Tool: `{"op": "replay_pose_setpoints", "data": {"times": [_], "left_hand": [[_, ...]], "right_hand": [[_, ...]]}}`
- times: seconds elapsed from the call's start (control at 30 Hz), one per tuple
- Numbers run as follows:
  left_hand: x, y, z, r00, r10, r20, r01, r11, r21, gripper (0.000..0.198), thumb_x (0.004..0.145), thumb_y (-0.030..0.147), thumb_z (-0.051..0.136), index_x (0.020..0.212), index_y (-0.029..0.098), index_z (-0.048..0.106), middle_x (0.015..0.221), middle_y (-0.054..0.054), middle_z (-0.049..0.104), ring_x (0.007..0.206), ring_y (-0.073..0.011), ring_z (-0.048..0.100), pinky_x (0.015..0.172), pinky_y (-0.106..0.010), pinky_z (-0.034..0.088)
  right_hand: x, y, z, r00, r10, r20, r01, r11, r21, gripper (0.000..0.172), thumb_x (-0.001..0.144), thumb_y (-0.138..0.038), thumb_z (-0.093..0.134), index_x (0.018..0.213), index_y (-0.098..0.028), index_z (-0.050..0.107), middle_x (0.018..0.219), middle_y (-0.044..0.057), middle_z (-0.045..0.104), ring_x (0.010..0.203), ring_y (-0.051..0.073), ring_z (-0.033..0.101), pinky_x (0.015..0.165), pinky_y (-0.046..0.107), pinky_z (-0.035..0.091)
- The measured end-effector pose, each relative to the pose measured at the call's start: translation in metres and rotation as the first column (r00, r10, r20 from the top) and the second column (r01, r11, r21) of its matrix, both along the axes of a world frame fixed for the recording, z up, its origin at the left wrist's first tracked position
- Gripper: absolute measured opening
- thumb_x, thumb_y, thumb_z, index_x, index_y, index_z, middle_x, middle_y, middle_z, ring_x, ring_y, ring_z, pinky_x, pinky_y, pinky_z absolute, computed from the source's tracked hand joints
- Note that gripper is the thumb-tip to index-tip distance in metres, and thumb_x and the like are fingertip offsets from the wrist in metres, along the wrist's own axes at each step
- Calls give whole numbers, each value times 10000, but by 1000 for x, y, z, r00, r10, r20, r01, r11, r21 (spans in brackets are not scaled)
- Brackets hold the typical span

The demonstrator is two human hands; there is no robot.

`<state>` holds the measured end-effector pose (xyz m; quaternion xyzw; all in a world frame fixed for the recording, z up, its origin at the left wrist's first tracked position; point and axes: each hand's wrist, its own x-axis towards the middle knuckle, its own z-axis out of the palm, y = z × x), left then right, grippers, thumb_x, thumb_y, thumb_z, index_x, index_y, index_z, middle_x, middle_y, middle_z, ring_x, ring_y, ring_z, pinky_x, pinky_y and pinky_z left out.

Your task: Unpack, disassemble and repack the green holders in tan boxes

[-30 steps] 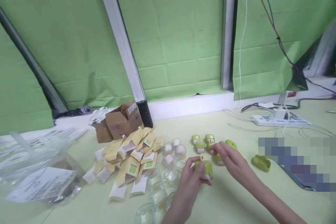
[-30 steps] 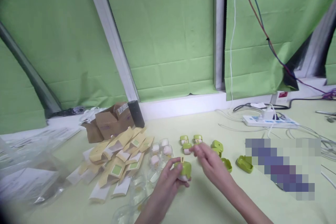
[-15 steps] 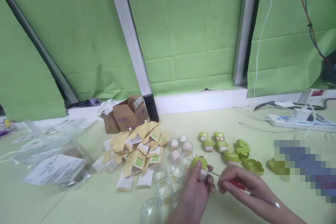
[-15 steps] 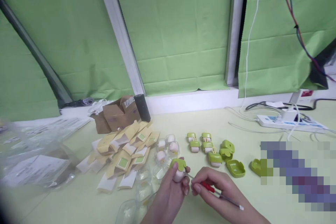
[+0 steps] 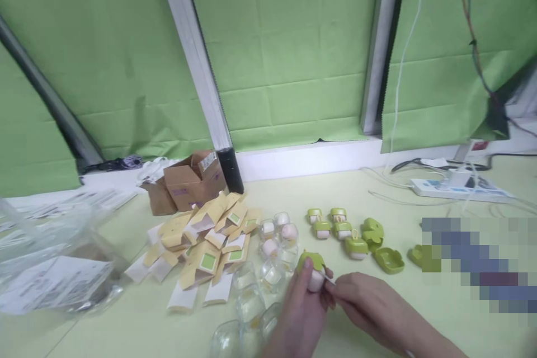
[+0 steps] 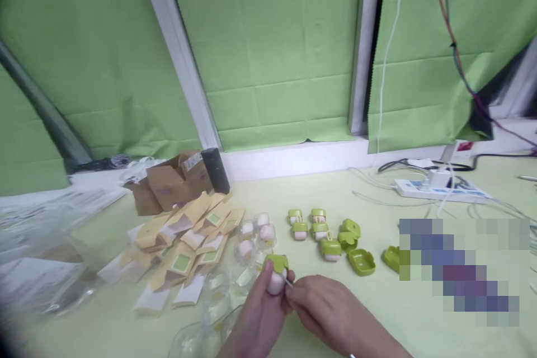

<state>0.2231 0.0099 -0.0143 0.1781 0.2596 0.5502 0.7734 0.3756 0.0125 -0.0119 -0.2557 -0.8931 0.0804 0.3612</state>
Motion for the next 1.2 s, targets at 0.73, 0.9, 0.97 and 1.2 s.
{"op": "replay_pose_setpoints", "data": {"times": [0.73, 0.9, 0.97, 1.2], "left_hand": [[5, -8, -5, 998, -23, 66, 12, 986, 167, 143, 757, 242, 627, 868, 154, 603, 901, -38, 587, 863, -134, 532, 809, -271, 421], [6, -10, -4, 999, -37, 32, 28, 967, 254, 204, 717, 181, 614, 913, 170, 559, 858, -16, 553, 791, -115, 527, 699, -232, 424], [4, -9, -4, 1000, -25, -16, 28, 963, 270, 279, 696, 190, 615, 957, 176, 517, 813, -4, 539, 694, -99, 511, 621, -223, 415], [-6, -8, -5, 856, -9, -516, 177, 944, 277, 896, 638, 103, 630, 1283, 244, 26, 815, 28, 545, 664, -101, 521, 626, -228, 398]], "right_hand": [[11, 4, -12, 960, -166, 224, 51, 895, 442, 303, 858, -141, 488, 1151, -113, 558, 1240, 207, 549, 1166, 258, 497, 895, 332, 507], [12, 7, -13, 992, -111, 67, 94, 971, 220, 349, 863, -174, 498, 1202, -250, 532, 1268, 82, 554, 1069, 217, 592, 843, 289, 540], [13, 8, -9, 998, -64, -6, 64, 986, 153, 351, 883, -181, 454, 1212, -283, 518, 1249, 53, 578, 1062, 201, 599, 829, 279, 541], [10, 6, 8, 891, -360, -277, 277, 914, -295, 330, 916, -348, 396, 1238, -314, 459, 943, 37, 640, 692, 165, 632, 593, 281, 530]]}}
